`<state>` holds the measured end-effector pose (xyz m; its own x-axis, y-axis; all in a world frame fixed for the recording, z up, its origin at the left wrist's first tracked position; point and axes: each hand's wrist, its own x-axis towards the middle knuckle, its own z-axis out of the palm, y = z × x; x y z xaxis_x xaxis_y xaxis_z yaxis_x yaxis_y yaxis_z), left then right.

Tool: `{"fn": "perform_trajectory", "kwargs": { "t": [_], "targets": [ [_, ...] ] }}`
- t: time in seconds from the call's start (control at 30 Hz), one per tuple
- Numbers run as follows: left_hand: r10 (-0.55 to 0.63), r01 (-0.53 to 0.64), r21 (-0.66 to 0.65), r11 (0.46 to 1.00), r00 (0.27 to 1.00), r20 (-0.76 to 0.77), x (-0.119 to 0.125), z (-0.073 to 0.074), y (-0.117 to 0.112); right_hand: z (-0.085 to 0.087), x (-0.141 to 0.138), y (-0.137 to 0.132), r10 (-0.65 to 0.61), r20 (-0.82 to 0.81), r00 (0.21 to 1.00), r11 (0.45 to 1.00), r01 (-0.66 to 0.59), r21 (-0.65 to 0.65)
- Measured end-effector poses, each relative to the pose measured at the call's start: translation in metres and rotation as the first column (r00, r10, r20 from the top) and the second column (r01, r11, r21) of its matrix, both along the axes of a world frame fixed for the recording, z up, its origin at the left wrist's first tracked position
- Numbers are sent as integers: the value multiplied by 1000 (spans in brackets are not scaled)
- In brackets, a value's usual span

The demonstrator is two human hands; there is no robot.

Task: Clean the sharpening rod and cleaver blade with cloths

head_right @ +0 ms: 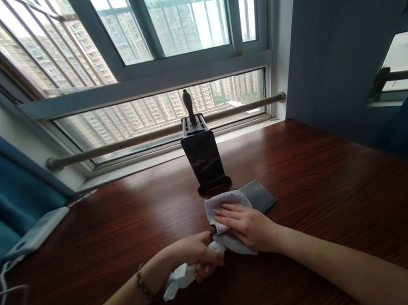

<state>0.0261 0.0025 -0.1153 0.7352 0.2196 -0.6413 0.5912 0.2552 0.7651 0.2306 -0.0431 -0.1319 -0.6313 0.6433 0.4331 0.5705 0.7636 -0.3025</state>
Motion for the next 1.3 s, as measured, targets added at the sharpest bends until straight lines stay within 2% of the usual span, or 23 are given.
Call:
{"fn": "perform_trajectory", "kwargs": {
  "t": [0.13,0.27,0.33,0.43,0.57,0.67,0.8,0.87,0.93,1.0,1.07,1.17,1.3],
  "targets": [
    [5,-5,-3,1000,1000,3,1,0,1,-2,4,3,-99,-43,994,995,98,-4],
    [-1,2,-29,1000,1000,25,1,-1,1,-7,12,9,-271,-58,961,961,274,38],
    [1,0,-42,999,999,34,0,-2,1,-10,16,13,-389,-31,921,918,391,66],
    [14,-11,-65,998,999,47,0,-4,1,-12,22,16,-569,44,821,820,561,116],
    [13,-9,-78,997,999,46,0,-5,1,-13,26,18,-726,153,670,687,699,200],
    [2,1,-75,997,999,47,0,-3,2,-14,27,19,-749,178,638,662,717,216],
    [3,1,-72,997,998,56,0,-2,1,-13,25,17,-725,194,661,689,692,216],
    [2,2,-71,998,999,52,0,0,0,-11,21,14,-670,183,720,742,639,204],
    [-1,4,-66,998,999,47,0,1,0,-7,16,9,-536,152,830,842,512,173],
    [-7,8,-53,999,999,35,0,1,1,-3,11,5,-337,111,935,938,324,122],
    [-16,17,-27,999,1000,14,0,1,2,0,6,1,-160,69,985,986,156,64],
    [-21,21,10,1000,1000,-13,0,0,2,2,2,0,-4,25,1000,1000,3,12],
    [-14,14,14,1000,1000,-19,0,-2,1,2,1,1,44,-24,999,999,-45,-21]
  ]
}}
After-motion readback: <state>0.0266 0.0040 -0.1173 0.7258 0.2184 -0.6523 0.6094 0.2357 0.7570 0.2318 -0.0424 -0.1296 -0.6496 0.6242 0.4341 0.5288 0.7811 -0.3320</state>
